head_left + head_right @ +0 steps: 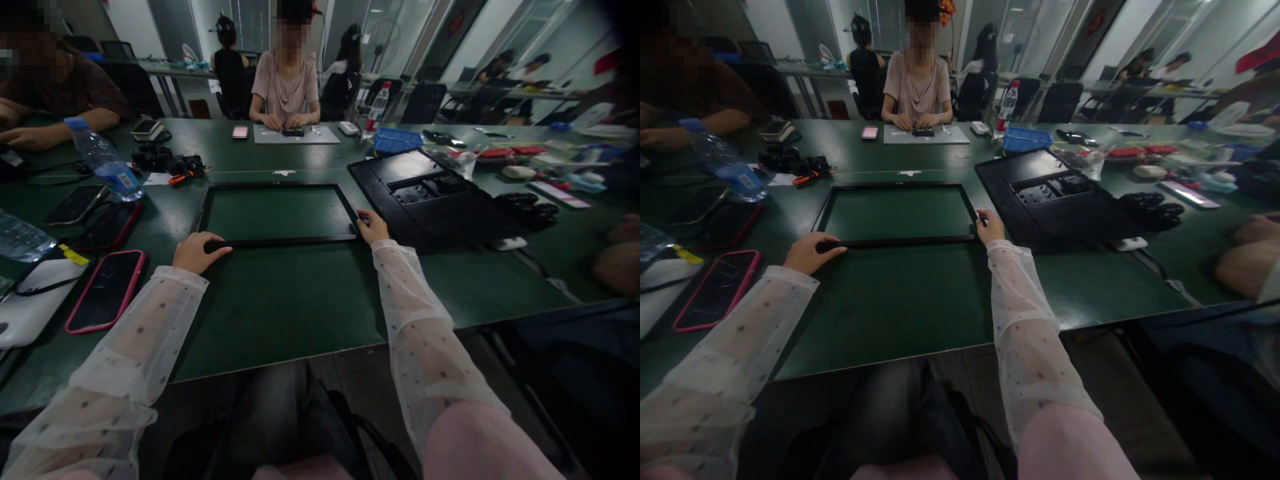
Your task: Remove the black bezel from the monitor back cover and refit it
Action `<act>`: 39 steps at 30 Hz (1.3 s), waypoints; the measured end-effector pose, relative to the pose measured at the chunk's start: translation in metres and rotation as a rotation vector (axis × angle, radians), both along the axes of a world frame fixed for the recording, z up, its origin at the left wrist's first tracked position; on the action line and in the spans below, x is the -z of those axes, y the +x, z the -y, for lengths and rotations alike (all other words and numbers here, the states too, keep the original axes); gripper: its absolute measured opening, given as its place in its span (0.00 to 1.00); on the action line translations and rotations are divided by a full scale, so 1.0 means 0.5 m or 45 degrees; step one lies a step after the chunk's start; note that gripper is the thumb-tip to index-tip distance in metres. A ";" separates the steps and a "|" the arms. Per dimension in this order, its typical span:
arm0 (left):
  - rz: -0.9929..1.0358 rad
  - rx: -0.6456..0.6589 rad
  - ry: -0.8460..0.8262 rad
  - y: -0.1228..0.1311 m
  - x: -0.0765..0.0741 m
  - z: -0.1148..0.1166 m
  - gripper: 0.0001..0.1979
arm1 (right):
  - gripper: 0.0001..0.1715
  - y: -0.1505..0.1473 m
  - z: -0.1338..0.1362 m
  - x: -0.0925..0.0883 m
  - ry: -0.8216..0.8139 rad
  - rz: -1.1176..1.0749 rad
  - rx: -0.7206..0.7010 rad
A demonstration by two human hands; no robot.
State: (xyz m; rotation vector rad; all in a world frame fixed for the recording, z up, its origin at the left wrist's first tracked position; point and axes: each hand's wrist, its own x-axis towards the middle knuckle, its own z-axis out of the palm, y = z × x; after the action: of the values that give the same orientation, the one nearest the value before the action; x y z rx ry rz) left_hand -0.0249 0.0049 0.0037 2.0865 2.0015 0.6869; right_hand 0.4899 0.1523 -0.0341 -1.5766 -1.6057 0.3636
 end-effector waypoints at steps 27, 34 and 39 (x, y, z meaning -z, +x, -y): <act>0.063 -0.061 -0.017 0.000 0.013 -0.004 0.20 | 0.22 0.006 -0.017 0.014 0.125 -0.303 -0.073; 0.101 -0.082 -0.049 0.009 -0.007 0.003 0.21 | 0.29 0.010 0.008 -0.027 0.169 -0.300 -0.018; 0.171 -0.078 0.021 0.008 -0.007 0.003 0.21 | 0.35 0.012 0.029 -0.060 0.189 -0.456 0.000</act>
State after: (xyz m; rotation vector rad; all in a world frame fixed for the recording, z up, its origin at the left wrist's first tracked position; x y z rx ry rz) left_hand -0.0207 0.0037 0.0071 1.9393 1.9992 0.8335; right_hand 0.4957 0.1377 -0.0042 -1.3139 -1.3246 0.4857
